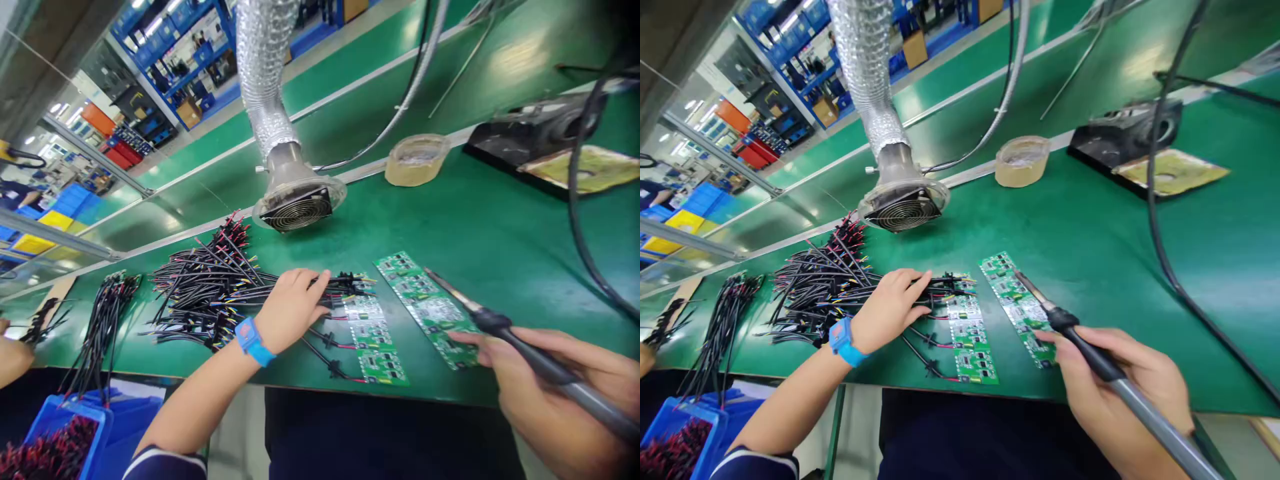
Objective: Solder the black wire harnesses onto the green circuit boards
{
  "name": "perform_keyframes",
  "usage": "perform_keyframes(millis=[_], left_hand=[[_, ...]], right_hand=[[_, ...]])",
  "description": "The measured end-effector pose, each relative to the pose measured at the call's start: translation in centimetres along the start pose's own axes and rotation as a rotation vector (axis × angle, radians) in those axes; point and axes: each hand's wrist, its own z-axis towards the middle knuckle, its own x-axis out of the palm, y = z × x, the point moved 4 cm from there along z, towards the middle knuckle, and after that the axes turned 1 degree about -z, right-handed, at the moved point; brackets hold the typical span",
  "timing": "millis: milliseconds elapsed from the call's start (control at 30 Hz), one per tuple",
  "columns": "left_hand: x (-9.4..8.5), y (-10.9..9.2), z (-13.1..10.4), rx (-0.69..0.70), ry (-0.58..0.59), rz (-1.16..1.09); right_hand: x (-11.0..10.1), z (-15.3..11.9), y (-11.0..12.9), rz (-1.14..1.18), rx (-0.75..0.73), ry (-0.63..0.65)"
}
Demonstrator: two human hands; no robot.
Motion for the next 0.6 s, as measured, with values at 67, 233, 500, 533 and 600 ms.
perform_keyframes(millis=[67, 233, 500, 533, 600], left_hand=[[-0.4, -0.2, -0.4, -0.047, -0.053, -0.083], [-1.4, -2.1, -0.2, -0.125, -0.165, -0.237], [0.2, -3.5, 1.2, -0.074, -0.027, -0.049], [0.2, -3.5, 1.2, -0.065, -0.035, -0.066], [-0.1, -3.4, 1.0, -0.067, -0.084, -0.188]], right_hand=[[-0.2, 0.0, 0.9, 0.02, 0.004, 0.024], [-0.4, 0.3, 1.9, 0.053, -0.027, 0.045], [-0.4, 0.9, 2.1, 0.079, -0.131, 0.057], [-0.4, 0.9, 2.2, 0.079, -0.137, 0.058], [-0.4, 0.9, 2.3, 0.086, -0.147, 0.067]])
